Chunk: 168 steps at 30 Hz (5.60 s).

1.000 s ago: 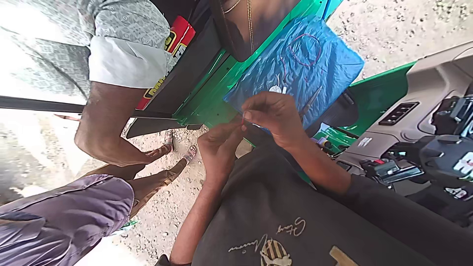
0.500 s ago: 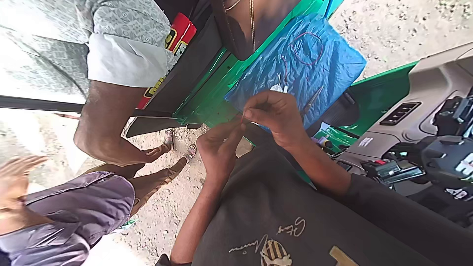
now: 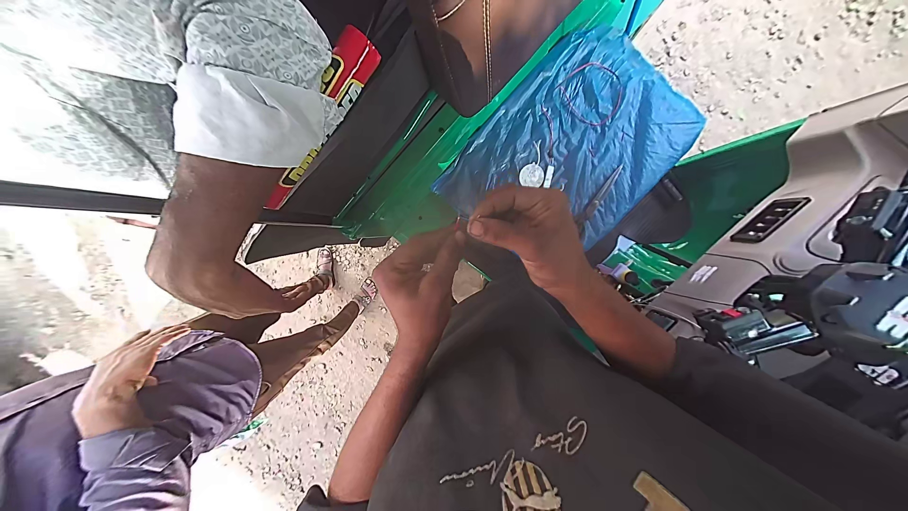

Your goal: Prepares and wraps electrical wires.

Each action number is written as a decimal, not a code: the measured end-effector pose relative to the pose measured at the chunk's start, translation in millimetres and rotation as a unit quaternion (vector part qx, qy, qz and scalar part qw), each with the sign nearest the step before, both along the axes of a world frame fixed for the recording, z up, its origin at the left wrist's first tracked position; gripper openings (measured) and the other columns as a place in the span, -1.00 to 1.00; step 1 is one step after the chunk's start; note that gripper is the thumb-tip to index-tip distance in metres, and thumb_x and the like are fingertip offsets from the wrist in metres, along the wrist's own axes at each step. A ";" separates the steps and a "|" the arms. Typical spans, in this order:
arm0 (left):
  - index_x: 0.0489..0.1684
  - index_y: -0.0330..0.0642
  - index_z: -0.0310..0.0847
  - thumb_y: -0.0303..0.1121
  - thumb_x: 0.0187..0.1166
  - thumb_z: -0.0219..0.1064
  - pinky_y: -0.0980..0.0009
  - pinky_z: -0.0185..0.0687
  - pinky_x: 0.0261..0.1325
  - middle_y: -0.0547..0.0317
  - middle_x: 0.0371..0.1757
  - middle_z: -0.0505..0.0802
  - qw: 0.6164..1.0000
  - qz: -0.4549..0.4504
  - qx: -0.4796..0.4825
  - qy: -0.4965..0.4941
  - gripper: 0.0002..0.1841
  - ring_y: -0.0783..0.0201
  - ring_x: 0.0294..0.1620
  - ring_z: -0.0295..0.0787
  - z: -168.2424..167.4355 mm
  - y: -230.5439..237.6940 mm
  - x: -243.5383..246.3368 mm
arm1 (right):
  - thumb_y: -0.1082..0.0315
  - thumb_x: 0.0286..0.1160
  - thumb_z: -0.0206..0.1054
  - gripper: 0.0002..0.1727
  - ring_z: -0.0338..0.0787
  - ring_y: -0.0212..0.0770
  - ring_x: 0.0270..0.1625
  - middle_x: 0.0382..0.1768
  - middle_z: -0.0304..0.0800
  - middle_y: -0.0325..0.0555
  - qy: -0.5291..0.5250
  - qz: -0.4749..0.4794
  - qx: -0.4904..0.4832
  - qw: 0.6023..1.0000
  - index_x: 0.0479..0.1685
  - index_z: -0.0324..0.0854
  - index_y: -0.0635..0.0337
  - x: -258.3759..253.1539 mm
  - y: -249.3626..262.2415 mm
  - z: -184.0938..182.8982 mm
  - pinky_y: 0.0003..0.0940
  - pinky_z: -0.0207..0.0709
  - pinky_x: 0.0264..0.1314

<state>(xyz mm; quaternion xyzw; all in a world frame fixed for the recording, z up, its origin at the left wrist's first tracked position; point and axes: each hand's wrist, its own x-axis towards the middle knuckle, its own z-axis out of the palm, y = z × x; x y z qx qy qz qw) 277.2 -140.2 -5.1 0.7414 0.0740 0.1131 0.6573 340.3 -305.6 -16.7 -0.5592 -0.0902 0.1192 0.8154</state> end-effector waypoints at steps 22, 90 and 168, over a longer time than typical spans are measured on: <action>-0.15 -0.28 0.86 -0.47 0.50 0.52 0.42 0.76 -0.36 0.19 -0.32 0.91 0.993 0.026 0.104 -0.043 -0.90 0.37 -0.43 0.80 -1.7 4.5 -5.0 | 0.42 0.25 0.60 -0.76 0.71 -0.11 0.19 0.03 0.72 -0.02 -0.193 -0.041 -0.114 0.974 -0.11 0.81 0.28 -12.8 -13.5 -3.9 -0.20 0.72 0.22; -0.08 -0.19 0.87 -0.44 0.53 0.49 0.52 0.73 -0.30 0.23 -0.20 0.82 0.979 0.000 0.201 -0.025 -0.88 0.43 -0.31 0.75 1.2 3.1 -11.8 | 0.50 0.27 0.59 -0.88 0.72 -0.16 0.19 0.12 0.71 0.02 -0.147 -0.084 -0.094 0.981 -0.24 0.84 0.27 -25.8 11.2 -22.7 -0.31 0.73 0.18; -0.07 -0.21 0.84 -0.40 0.56 0.47 0.29 0.84 -0.13 0.17 -0.21 0.92 0.993 -0.066 0.072 0.059 -0.87 0.27 -0.26 0.85 -22.5 0.2 -15.8 | 0.16 0.42 0.51 -0.59 0.85 0.16 0.08 -0.03 0.87 0.13 0.246 -0.133 -0.562 0.778 0.16 0.74 0.21 -23.0 -129.8 -240.0 0.29 0.66 0.22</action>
